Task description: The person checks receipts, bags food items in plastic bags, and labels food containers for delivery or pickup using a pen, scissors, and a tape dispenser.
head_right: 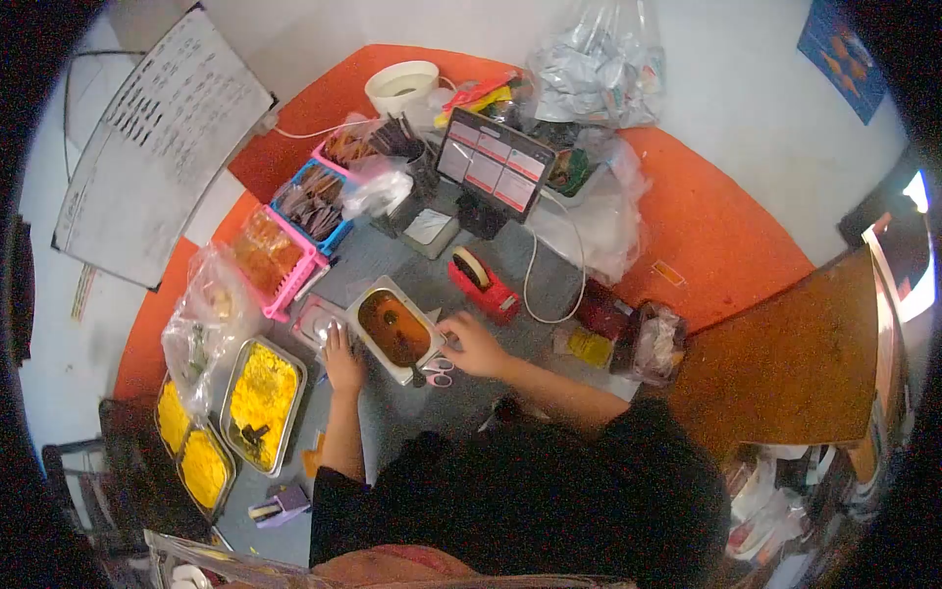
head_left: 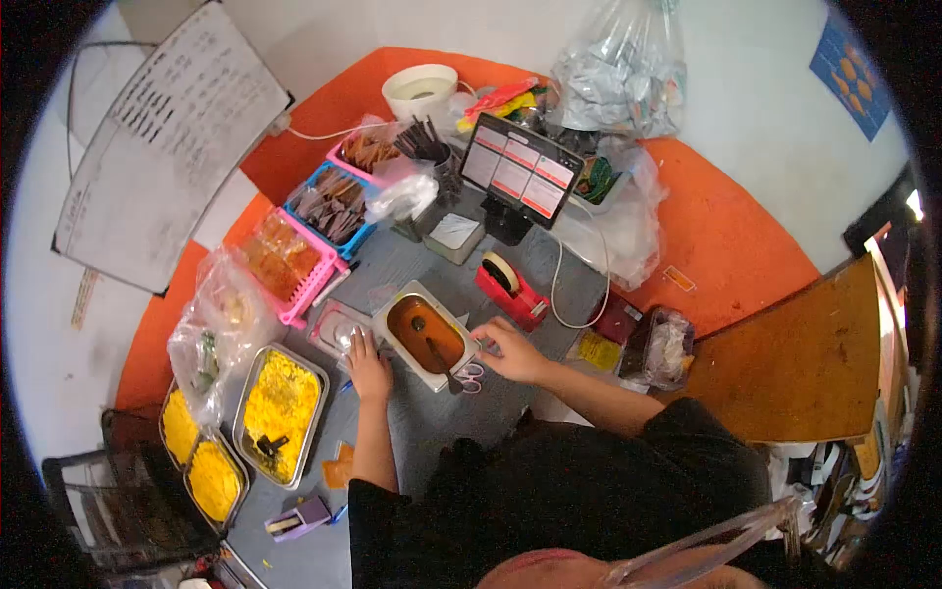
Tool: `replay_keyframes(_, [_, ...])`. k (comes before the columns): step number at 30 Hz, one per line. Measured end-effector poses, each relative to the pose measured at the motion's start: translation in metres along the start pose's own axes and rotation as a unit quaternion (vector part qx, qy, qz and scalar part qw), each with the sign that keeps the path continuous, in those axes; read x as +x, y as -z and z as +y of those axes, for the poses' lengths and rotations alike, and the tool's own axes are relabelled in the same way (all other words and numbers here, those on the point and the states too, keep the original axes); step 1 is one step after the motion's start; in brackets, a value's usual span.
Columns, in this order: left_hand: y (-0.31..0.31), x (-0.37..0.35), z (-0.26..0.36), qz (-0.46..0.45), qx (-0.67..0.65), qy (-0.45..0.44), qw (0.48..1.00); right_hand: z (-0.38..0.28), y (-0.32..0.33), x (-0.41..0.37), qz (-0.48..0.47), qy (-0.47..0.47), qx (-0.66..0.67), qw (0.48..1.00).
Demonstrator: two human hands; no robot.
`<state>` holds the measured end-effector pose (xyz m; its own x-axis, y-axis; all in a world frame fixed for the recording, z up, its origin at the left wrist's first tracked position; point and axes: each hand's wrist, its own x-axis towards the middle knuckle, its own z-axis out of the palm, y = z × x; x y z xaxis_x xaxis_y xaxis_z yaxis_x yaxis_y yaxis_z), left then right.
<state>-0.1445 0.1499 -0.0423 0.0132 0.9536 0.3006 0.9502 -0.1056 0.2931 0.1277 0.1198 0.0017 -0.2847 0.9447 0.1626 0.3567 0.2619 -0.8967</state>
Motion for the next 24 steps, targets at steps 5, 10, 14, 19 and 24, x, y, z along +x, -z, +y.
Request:
replay_keyframes(5, [-0.003,0.031,-0.016,-0.085,0.060,0.086,0.991,0.019,0.008,-0.021,0.002,-0.029,0.006,1.000])
replay_keyframes(10, [0.004,0.032,-0.011,0.088,-0.102,0.133,0.982,0.005,0.022,-0.022,-0.005,-0.063,0.025,0.998])
replay_keyframes(14, [0.001,0.032,-0.013,0.277,0.050,-0.084,0.956,0.015,0.013,-0.013,-0.007,-0.078,0.027,0.997])
replay_keyframes(19, [0.033,-0.027,0.041,-0.111,-0.406,0.264,0.868,0.036,-0.019,0.004,-0.089,-0.224,0.238,0.941])
replay_keyframes(24, [0.026,-0.065,0.064,-0.154,-0.490,0.190,0.837,0.038,-0.034,0.006,-0.060,-0.254,0.369,0.892])
